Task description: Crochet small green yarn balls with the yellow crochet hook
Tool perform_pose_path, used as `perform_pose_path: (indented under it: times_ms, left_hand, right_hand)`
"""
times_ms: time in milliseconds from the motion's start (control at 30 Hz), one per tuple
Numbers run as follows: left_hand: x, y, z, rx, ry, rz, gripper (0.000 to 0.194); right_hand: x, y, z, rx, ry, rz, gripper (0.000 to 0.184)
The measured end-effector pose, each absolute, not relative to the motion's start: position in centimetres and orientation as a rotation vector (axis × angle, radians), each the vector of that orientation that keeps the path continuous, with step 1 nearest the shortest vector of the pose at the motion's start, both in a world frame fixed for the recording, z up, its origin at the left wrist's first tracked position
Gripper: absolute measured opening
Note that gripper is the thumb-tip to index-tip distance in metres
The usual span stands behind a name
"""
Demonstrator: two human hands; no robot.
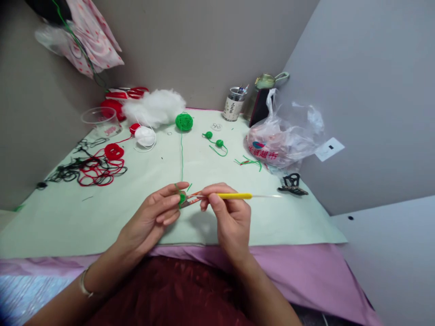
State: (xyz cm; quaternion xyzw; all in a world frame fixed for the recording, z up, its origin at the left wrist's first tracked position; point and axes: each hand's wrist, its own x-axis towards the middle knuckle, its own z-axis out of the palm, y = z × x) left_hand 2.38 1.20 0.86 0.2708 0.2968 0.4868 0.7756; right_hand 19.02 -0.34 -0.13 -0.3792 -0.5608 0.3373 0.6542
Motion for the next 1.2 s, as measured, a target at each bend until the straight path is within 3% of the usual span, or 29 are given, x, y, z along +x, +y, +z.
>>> perform_pose_path:
  times_ms: [400, 533, 800, 967, 1033, 1200]
  left_hand:
    - [2.3, 0.9, 0.7, 0.889, 0.773, 1.094, 0.026]
    - [2.1, 0.8, 0.7, 0.949, 0.791, 1.084, 0.024]
    - [2.4, 0.3, 1.1, 1.055, 0.965, 1.189, 0.024]
    - [2.8, 0.3, 1.1, 0.785, 0.821, 1.121, 0.044]
    - [2.6, 0.6, 1.1, 0.632, 0.716, 1.005, 0.044]
    - [2.3, 1.0, 1.3, 0.569, 0.680, 1.020, 0.034]
  right_hand:
    - [19.3, -0.2, -0.3, -0.780, -1.133, 1.078, 0.018]
    - [19.4, -0.4, -0.1, -0.777, -1.194, 1.043, 0.021]
    - [19.3, -1.1, 0.2, -0.846, -1.681, 0.423, 0.026]
    - [18.6, -0.9, -1.1, -0.835, -1.839, -0.131, 0.033]
    - [18.5, -1.0, -1.2, -0.855, -1.769, -0.037, 0.032]
    - [18.5, -0.7, 0.0, -0.831, -1.350, 0.587, 0.024]
